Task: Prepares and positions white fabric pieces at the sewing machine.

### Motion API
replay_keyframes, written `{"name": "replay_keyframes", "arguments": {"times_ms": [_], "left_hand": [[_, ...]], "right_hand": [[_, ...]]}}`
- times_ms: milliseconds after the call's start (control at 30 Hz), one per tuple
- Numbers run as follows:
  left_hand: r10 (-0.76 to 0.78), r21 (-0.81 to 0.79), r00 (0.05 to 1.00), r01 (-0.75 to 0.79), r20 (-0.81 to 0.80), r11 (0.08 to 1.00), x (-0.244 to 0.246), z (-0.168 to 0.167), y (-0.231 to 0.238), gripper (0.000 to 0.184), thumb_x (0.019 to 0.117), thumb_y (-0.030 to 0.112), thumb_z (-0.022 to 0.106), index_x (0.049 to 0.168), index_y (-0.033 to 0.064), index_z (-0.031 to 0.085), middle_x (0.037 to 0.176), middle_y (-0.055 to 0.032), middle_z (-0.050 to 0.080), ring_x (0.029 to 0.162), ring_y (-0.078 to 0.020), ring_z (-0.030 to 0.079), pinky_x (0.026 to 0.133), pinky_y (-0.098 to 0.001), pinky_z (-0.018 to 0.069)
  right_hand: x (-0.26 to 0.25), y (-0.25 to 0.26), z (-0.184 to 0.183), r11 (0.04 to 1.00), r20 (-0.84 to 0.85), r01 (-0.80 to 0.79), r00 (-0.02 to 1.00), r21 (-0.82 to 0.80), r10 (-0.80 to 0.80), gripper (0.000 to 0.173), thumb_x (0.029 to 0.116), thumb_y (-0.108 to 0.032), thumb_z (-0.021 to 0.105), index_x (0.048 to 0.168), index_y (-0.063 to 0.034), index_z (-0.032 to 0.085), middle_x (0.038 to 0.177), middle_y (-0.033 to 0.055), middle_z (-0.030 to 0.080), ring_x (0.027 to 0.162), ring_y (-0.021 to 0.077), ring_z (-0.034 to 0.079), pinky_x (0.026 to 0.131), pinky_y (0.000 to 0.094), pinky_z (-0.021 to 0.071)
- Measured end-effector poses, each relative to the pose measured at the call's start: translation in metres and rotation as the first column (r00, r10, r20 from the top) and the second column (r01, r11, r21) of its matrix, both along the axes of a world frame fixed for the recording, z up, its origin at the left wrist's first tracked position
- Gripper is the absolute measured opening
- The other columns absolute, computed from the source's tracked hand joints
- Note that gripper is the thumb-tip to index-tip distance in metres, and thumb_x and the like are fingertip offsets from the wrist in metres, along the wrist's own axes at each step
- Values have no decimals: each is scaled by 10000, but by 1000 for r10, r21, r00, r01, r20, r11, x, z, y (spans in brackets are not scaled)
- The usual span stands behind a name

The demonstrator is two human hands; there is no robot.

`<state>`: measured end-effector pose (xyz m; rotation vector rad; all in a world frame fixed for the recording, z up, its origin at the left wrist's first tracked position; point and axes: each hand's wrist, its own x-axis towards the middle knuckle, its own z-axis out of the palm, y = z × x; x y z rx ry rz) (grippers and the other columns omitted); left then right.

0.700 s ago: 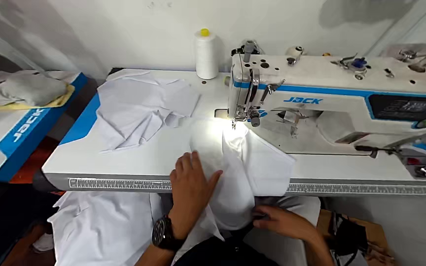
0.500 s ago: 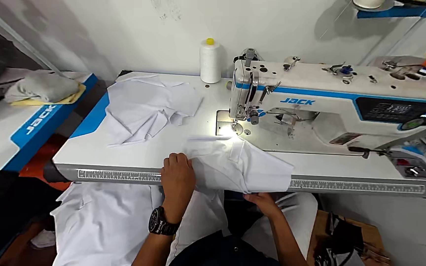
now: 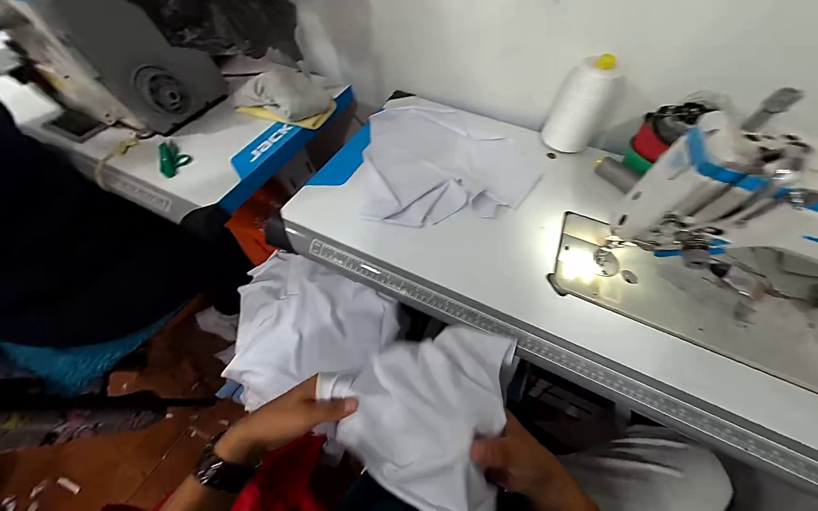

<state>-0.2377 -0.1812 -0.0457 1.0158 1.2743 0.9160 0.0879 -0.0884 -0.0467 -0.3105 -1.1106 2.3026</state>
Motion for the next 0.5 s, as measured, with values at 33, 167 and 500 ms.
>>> {"name": "replay_keyframes", "arguments": {"times_ms": [33,167,500], "left_hand": [[-15,25,1000,15,18,1000,-20,2,-23,228,917,376,746,1096,234,745,1007,94,765,926,-29,714,857,-284,604],[20,379,997,-47,75,924,-93,42,-88,285,973,469,643,1227,369,722,1099,182,751,977,78,684,850,-159,574],[766,277,616,-780,184,561,-161,76,-15,267,1089,161,398,1041,200,657,891,63,749,783,-37,719,712,-247,625]], "right_hand": [[-5,-4,5,998,-55,-29,998,-48,27,355,897,-216,773,1243,-247,698,1120,-58,764,1011,63,723,911,295,602],[-13,-7,35,987,-118,-150,981,60,156,341,1001,-388,625,1340,-357,652,1222,-168,725,1103,-48,666,972,197,546],[-136,59,63,987,109,138,983,79,-146,221,981,-331,682,1148,-188,705,1027,28,745,903,141,734,822,350,632]]}}
